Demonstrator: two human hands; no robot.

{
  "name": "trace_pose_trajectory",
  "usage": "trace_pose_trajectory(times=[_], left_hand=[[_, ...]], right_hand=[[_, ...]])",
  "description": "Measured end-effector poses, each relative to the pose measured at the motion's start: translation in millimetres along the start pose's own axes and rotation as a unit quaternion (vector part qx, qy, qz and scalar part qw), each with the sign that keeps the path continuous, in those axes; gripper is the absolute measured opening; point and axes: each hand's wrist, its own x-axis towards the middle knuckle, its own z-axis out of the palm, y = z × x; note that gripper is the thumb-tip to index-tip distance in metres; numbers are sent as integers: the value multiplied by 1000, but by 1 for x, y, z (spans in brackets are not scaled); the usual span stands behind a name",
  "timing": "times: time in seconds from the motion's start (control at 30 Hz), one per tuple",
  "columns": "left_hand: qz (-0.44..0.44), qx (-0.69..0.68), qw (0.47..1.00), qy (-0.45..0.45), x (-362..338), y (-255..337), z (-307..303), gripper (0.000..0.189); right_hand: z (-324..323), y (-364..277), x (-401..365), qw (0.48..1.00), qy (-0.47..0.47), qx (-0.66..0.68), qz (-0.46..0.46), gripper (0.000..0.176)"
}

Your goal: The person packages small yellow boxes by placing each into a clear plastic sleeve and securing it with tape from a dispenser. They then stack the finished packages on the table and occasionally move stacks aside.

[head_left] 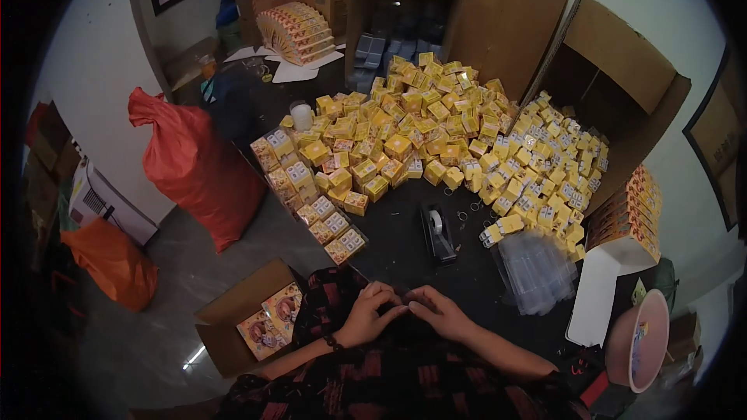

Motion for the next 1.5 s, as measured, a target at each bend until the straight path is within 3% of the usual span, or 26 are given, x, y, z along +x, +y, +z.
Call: trace_pose_trajectory(times=[0.03, 0.07, 0.1, 0.13, 0.2, 0.23, 0.27, 0.3, 0.33, 0.4, 0.47, 0.5, 0.53, 0.6, 0.7, 0.83, 0.93, 1.0, 1.03, 1.07, 1.13, 1.2, 1.23, 1.3, 1.43, 1.5], left_hand=[[0, -5, 1000, 1, 0, 1, -1, 17], [-23, -97, 995, -7, 2, 6, -5, 16], [-46, -188, 981, -14, 4, 10, -9, 15], [-48, -192, 980, -12, 5, 12, -15, 15], [59, -21, 993, -100, 7, 16, -29, 14], [58, -23, 994, -93, 5, 19, -33, 14], [36, 21, 992, -121, 3, 21, -35, 11], [14, 63, 987, -148, 2, 21, -36, 8], [12, 60, 988, -144, 1, 18, -36, 8], [76, 28, 992, -92, -4, 7, -35, 17], [-2, -94, 983, -155, -19, -16, -29, 20], [-73, -208, 951, -216, -25, -26, -25, 26], [-75, -210, 951, -215, -30, -30, -20, 26], [-179, -311, 874, -328, -37, -37, -13, 41], [-132, -352, 867, -326, -42, -51, -6, 52], [-143, -377, 853, -331, -32, -31, -32, 55], [-200, -376, 857, -289, -15, 5, -75, 58], [-185, -391, 882, -189, -6, 20, -99, 63], [-156, -365, 908, -131, 1, 24, -104, 66], [-134, -337, 929, -72, 7, 31, -104, 69], [-86, -247, 965, 28, 25, 38, -99, 77], [12, -172, 980, 97, 44, 31, -84, 84], [3, -168, 980, 104, 49, 33, -78, 84], [-13, -308, 943, 123, 54, 37, -67, 89], [-22, -298, 944, 142, 41, 46, -58, 89], [-28, -166, 971, 169, 32, 43, -56, 88]], right_hand=[[-4, -12, -1, 1000, 2, -3, 3, 24], [-9, -32, -2, 977, -84, 144, 131, 26], [-12, -43, -2, 910, -165, 285, 252, 29], [-13, -37, -1, 910, -164, 283, 256, 29], [-16, -16, 10, 930, -235, 189, 210, 39], [-17, -9, 17, 929, -237, 185, 214, 39], [-18, -1, 23, 953, -232, -12, 194, 46], [-18, 1, 28, 939, -218, -209, 166, 54], [-15, -14, 28, 937, -220, -212, 170, 54], [-12, -52, 35, 875, -264, -389, 117, 65], [-38, -51, 50, 931, -192, -306, -44, 60], [-55, -66, 74, 935, -66, -339, -74, 62], [-79, -79, 101, 912, 96, -373, -143, 57], [-143, -103, 161, 756, 367, -483, -247, 49], [-214, -115, 223, 660, 514, -522, -163, 48], [-243, -112, 250, 691, 479, -534, -82, 46], [-235, -113, 237, 728, 507, -405, -223, 36], [-173, -132, 193, 854, 408, -219, -238, 30], [-142, -136, 169, 933, 283, -42, -216, 30], [-110, -133, 143, 963, 145, 143, -174, 30], [-51, -122, 100, 953, -23, 288, -89, 32], [-7, -115, 62, 938, -96, 331, -41, 33], [6, -114, 53, 936, -105, 335, -34, 33], [22, -111, 39, 922, -132, 364, 8, 34], [34, -73, 37, 963, -83, 223, -123, 50], [40, -76, 31, 975, -85, 146, -143, 54]])
